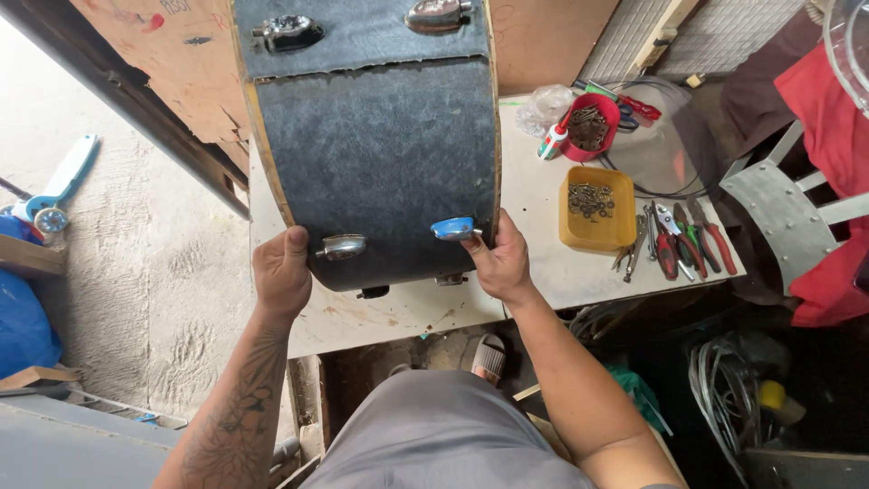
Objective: Removing hardware from a drum shell using a screwdriver and inspecting the shell
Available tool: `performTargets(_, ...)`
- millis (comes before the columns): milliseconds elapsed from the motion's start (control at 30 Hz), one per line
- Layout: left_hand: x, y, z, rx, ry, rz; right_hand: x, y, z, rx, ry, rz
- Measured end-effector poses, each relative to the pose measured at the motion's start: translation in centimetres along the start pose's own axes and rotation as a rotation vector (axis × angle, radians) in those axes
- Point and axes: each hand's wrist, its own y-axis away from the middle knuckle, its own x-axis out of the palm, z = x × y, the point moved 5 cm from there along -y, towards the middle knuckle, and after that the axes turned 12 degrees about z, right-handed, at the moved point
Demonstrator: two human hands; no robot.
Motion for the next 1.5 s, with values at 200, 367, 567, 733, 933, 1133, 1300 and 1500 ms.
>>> performTargets(200,0.0,-0.4,0.8,0.001,0.034,0.013,0.4,-0.3,0.7,-0.028,-0.032,0.02)
performTargets(367,0.7,-0.3,-0.4,-0.002,0.015,-0.005,0.4,-0.2,0.5,-0.04,-0.037,0.041)
performTargets(567,0.6,0.7,-0.4,-0.076,0.107,0.039,0.5,1.1,-1.9,0.023,-0.025,0.056)
performTargets(733,0.2,0.2,-4.2,-0.184,0.216,0.081,0.4,5.2,-7.3,0.143,-0.102,0.069)
performTargets(933,1.7,-5.1,-13.4,-0.125,0.31,0.121,1.0,9.0,-10.9,0.32,0.075,0.136)
performTargets(1133,5.0,-5.7,-16.2,-0.055,0.028,0.177,1.1,9.4,-6.8,0.266,0.28,-0.08)
performTargets(1300,8.5,-6.0,-19.8,-0.006,-0.138,0.24,-1.3,11.7,-8.9,0.287,0.027,-0.209)
performTargets(1500,15.9,-9.4,-24.8,-0.063,-0.294,0.388,-0.8,14.0,-9.3,0.378,-0.014,-0.143)
